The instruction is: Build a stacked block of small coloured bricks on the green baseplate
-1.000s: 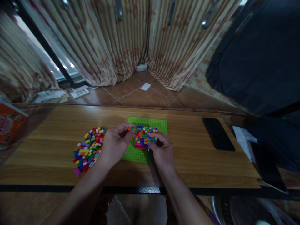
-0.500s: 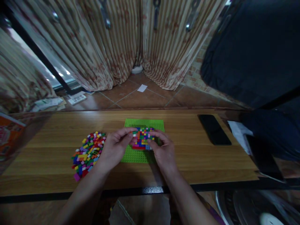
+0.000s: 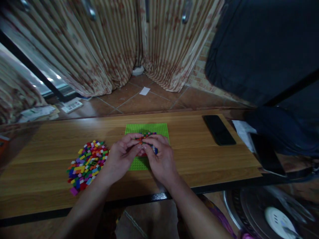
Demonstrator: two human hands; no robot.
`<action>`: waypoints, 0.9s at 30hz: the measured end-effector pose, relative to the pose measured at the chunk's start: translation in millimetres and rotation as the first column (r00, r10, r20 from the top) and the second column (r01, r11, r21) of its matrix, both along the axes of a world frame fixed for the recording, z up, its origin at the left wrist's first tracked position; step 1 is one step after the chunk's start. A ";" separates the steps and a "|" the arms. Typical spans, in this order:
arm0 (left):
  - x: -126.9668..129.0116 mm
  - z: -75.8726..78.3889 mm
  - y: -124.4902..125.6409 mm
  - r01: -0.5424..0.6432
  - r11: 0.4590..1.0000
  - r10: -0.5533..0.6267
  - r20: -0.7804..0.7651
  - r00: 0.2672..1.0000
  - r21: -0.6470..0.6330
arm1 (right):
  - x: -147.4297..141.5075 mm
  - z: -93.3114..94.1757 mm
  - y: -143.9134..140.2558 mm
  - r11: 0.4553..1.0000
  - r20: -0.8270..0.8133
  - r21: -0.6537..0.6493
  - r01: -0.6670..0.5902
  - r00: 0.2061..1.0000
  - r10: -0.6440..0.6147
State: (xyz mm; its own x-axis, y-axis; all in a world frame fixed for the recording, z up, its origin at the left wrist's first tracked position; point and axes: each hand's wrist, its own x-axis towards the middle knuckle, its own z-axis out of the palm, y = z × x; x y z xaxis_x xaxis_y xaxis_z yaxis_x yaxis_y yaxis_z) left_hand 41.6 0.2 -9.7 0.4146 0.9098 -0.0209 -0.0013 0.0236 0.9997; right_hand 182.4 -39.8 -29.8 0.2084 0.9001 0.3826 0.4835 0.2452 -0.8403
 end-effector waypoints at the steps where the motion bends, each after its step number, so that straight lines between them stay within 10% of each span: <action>1: 0.2 -0.9 -0.2 -0.012 1.000 0.012 -0.022 1.000 0.027 | 0.0 0.0 -0.2 1.000 0.000 -0.002 0.001 1.000 -0.001; 11: 6.3 -9.7 -9.1 -0.099 0.885 0.269 -0.324 0.907 0.455 | -6.0 4.4 -2.5 0.994 0.182 0.078 0.076 0.979 -0.090; 18: 9.4 -12.7 -12.7 -0.180 0.873 0.336 -0.293 0.895 0.453 | -5.1 6.1 -1.7 0.988 0.142 0.087 0.125 0.980 -0.136; 27: 0.4 -4.6 -0.5 -0.297 0.926 0.331 -0.122 0.936 0.234 | 17.9 3.0 5.8 0.979 -0.305 -0.054 0.198 0.930 -0.205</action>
State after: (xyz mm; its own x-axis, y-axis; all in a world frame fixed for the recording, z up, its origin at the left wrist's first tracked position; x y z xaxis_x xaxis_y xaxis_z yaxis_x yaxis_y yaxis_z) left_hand 42.0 -0.3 -14.3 0.1139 0.9833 0.1419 0.1819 -0.1611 0.9700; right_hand 200.3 -34.0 -26.8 0.4902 0.8345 0.2515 0.2379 0.1495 -0.9597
